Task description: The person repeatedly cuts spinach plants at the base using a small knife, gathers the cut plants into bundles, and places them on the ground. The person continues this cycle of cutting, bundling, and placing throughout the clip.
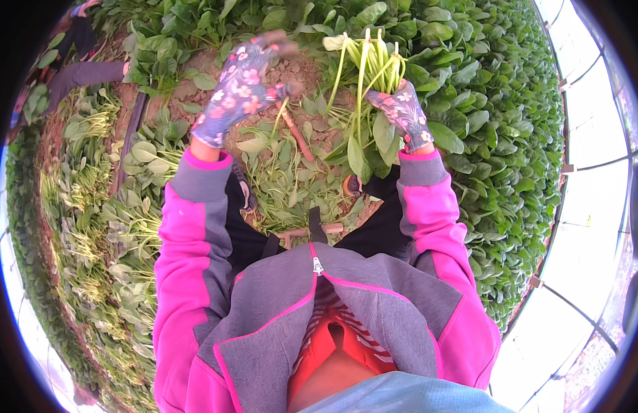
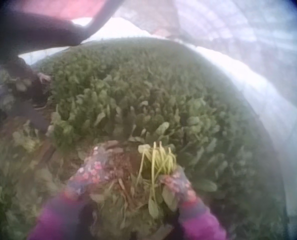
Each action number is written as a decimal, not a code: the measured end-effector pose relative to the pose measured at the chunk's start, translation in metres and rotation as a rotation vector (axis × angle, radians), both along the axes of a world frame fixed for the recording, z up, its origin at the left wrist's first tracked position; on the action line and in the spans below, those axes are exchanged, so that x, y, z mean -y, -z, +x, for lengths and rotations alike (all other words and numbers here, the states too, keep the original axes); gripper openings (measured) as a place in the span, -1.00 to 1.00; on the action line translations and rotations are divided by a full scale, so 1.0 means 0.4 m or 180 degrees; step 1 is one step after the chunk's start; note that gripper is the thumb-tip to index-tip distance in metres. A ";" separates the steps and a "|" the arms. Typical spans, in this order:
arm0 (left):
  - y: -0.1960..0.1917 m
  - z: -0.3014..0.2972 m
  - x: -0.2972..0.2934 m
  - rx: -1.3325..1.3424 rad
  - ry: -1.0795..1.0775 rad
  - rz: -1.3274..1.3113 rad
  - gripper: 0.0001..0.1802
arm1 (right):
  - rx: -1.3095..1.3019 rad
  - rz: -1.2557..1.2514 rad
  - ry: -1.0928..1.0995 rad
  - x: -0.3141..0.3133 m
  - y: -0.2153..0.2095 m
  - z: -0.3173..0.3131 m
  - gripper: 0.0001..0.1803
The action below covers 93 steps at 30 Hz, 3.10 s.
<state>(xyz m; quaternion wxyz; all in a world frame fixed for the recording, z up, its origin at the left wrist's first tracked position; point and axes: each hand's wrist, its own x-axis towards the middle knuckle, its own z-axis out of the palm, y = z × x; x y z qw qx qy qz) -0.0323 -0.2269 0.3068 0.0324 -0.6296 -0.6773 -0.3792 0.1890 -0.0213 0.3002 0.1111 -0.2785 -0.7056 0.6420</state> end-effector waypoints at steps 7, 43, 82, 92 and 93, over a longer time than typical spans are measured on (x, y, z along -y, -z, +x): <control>-0.039 0.045 -0.053 0.1704 0.0222 0.1071 -0.53 | -0.0584 -0.0385 -0.0289 0.027 0.011 -0.017 -0.60; 0.046 0.133 -0.107 0.3601 0.1228 0.0676 -0.25 | 0.0133 0.0225 -0.1075 0.010 0.009 -0.024 -0.65; 0.061 0.161 -0.105 0.2031 0.0446 0.0780 -0.06 | -0.1205 -0.1650 0.0319 0.135 -0.005 -0.098 -0.79; 0.088 0.108 -0.100 0.2770 0.0090 0.0644 -0.06 | -0.1252 -0.0914 0.0932 0.102 0.054 -0.090 -0.75; 0.080 0.088 -0.091 0.2602 0.0013 0.0685 -0.05 | -0.1123 -0.1230 0.0586 0.074 0.054 -0.078 -0.84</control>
